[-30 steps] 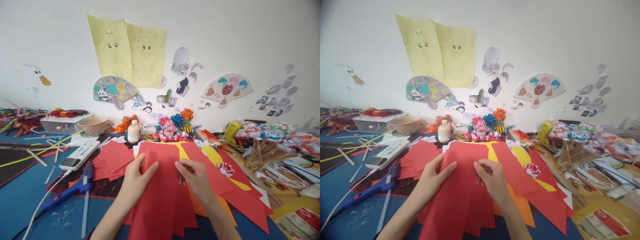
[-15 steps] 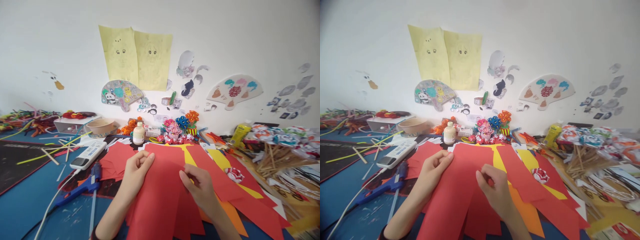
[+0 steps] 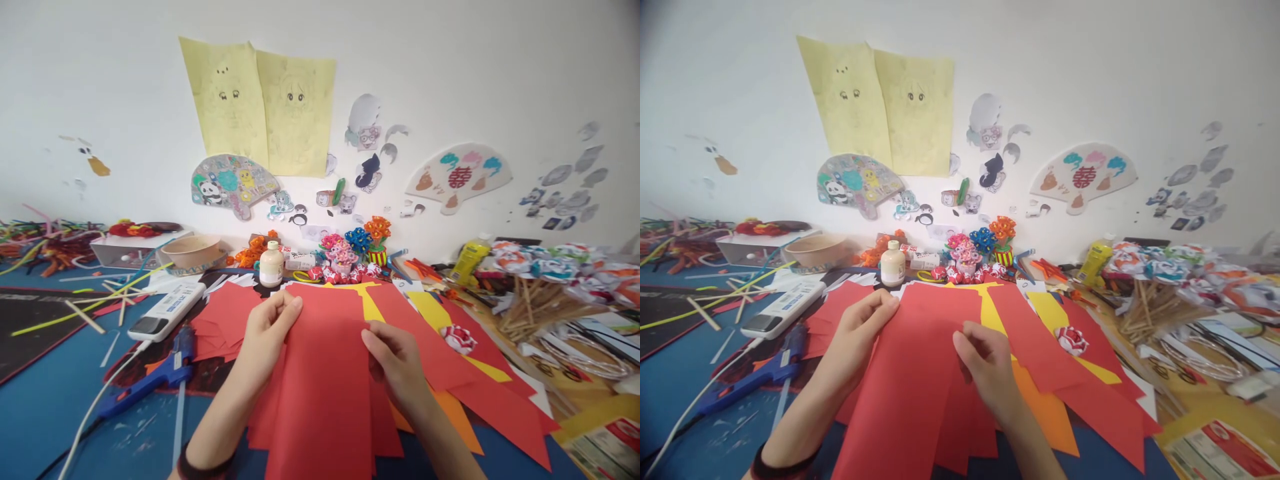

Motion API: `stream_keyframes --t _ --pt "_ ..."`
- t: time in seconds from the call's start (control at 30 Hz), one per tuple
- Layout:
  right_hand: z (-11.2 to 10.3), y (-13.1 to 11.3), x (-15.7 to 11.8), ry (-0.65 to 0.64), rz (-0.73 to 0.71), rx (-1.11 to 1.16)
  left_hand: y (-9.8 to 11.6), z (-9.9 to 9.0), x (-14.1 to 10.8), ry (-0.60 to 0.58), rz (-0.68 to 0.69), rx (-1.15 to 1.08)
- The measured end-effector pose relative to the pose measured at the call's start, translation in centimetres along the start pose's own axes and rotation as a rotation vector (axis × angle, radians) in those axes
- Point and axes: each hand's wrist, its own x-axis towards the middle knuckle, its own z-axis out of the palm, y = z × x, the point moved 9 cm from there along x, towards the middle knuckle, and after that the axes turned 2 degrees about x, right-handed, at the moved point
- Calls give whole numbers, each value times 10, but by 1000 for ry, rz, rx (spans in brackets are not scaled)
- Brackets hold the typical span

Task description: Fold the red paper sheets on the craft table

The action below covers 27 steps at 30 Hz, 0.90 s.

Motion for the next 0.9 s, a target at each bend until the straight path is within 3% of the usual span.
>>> stream_keyframes --t 0.27,0.53,0.7,0.9 --pt "-1 14 6 41 65 40 -11 -7 4 66 42 187" --pt "-8 14 12 87 8 12 -32 5 3 -19 -147 76" --pt "-9 14 12 65 -9 -33 -26 7 0 -40 -114 49" --pt "-8 2 7 39 -54 -101 -22 18 -10 -87 -171 -63"
